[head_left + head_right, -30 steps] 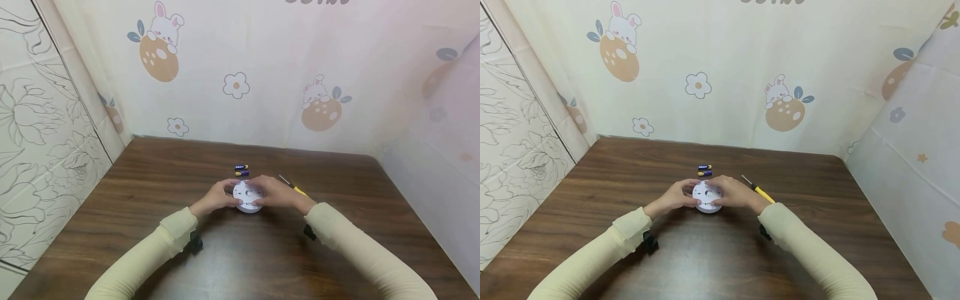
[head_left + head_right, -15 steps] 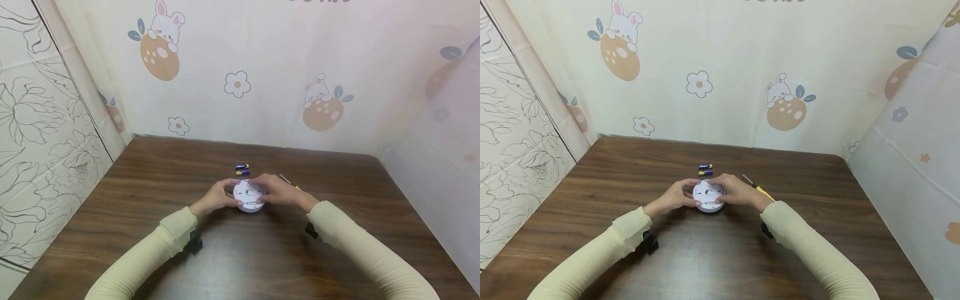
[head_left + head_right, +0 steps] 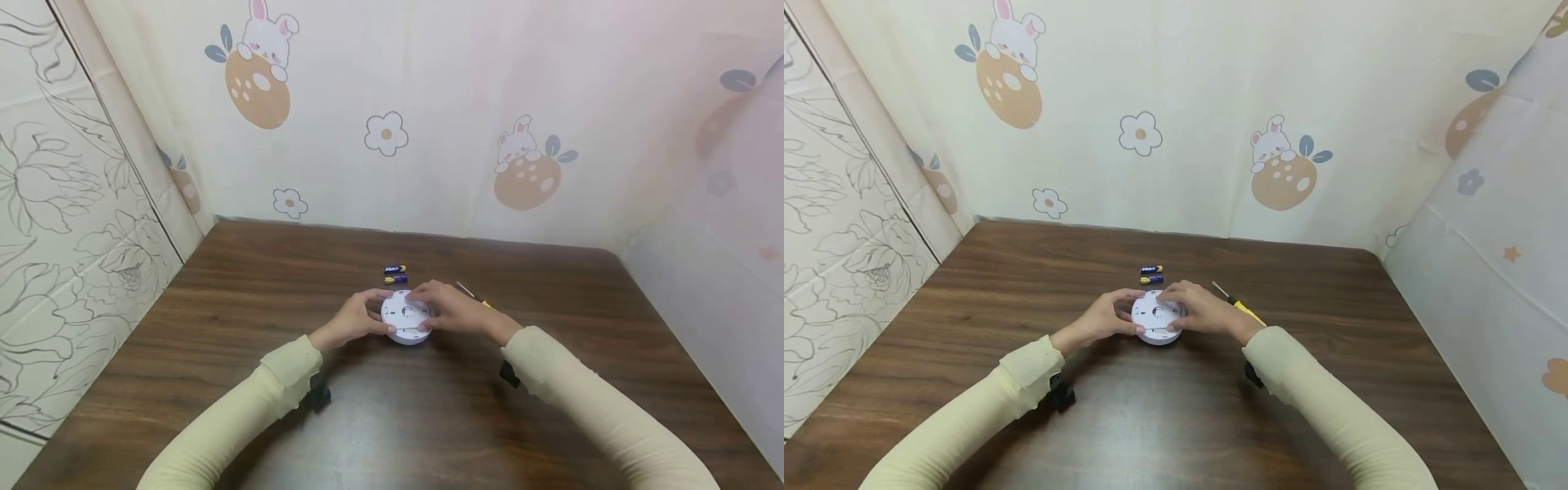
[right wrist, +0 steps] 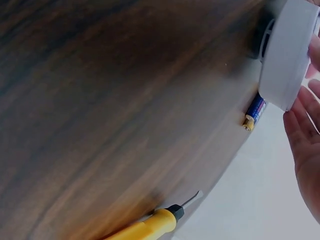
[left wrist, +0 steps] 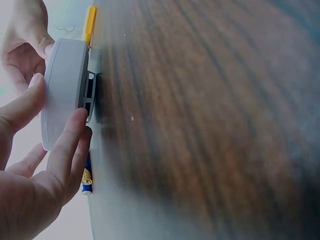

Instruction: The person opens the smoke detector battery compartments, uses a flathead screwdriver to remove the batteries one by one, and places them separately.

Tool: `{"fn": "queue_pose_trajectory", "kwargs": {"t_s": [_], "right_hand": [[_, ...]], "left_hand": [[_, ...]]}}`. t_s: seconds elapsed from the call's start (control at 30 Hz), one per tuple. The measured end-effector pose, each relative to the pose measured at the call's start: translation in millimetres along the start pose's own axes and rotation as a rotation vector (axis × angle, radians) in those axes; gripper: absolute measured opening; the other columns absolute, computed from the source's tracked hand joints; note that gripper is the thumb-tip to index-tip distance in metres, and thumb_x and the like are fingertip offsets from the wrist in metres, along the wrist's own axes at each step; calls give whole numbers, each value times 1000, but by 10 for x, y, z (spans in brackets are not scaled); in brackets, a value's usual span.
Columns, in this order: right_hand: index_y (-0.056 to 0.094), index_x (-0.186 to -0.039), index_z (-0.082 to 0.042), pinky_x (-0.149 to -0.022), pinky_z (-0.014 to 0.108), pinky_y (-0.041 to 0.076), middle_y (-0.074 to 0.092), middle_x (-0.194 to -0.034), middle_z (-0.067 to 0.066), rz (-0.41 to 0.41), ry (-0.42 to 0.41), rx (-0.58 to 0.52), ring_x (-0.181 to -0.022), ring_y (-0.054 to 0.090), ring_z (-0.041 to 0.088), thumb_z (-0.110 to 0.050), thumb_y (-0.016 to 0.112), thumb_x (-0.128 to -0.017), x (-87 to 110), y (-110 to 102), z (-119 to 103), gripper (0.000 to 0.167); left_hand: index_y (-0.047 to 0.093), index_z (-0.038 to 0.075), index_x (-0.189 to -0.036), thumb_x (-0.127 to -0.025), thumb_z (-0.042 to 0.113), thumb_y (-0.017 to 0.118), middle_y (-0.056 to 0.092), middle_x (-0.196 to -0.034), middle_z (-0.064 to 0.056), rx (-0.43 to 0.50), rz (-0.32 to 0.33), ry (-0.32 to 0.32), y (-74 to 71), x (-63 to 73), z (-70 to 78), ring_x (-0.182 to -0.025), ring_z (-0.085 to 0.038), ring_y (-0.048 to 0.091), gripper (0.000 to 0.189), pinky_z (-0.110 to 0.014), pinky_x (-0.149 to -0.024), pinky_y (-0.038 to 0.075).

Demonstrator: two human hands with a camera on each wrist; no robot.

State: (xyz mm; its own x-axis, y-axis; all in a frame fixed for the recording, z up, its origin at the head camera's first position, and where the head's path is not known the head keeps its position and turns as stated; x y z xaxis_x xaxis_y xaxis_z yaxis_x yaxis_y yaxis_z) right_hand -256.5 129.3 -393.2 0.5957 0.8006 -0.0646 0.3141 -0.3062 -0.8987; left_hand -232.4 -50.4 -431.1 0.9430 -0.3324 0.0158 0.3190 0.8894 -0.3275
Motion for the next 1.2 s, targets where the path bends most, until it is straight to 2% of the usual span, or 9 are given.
{"fn": "queue_pose_trajectory", "kwargs": {"t_s": [0.2,0.47,0.7,0.93,1.07,1.2], "right_hand": [[63,-124,-9,-94,40,48,56,-125,8,-9,19,2,-110,50,22,-23,80,-78,-37,-20,-10,51],[68,-118,-13,-93,39,49,55,-121,3,17,19,22,-109,49,20,-24,82,-75,-43,-56,-19,46],[70,-114,-10,-92,35,49,54,-120,1,69,23,17,-109,48,19,-21,82,-75,-9,-158,12,42],[69,-115,-11,-90,39,49,56,-121,3,115,65,40,-110,47,21,-21,82,-75,60,-267,82,43],[70,-113,-11,-88,40,49,57,-121,5,138,59,63,-108,48,23,-18,82,-74,102,-328,102,42],[70,-112,-11,-85,40,50,57,-119,5,161,59,63,-106,49,23,-16,83,-73,132,-396,116,41]], "left_hand": [[52,6,-133,-76,5,80,55,-121,-17,-3,-10,0,-7,5,9,-90,-24,65,64,-33,-78,58],[50,3,-134,-76,0,79,54,-123,-19,59,-25,-12,-5,24,-18,-93,-27,65,65,-34,-78,58],[45,1,-138,-76,-7,75,49,-130,-24,153,-51,-51,-18,89,-12,-99,-34,63,69,-36,-77,58],[44,-1,-137,-80,-14,68,46,-127,-24,268,-54,-105,-20,210,-75,-99,-33,63,63,-39,-74,59],[47,-4,-132,-84,-11,63,49,-124,-24,291,-28,-123,-51,302,-104,-94,-33,63,51,-41,-72,59],[46,-3,-135,-86,-8,61,52,-124,-25,252,50,-119,-120,311,-82,-96,-36,62,52,-41,-71,59]]}}
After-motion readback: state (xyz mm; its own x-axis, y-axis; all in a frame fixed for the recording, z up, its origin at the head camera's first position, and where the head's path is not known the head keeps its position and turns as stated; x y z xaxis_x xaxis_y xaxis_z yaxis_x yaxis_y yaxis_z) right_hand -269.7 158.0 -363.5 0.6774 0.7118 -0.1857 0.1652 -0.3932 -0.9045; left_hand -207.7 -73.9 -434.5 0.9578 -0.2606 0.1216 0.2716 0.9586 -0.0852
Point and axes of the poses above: each hand's wrist, its own x-axis away from the middle knuckle, its own y-axis out of the palm, z = x × y, the point moved 5 cm from there along -x, towards the middle knuckle
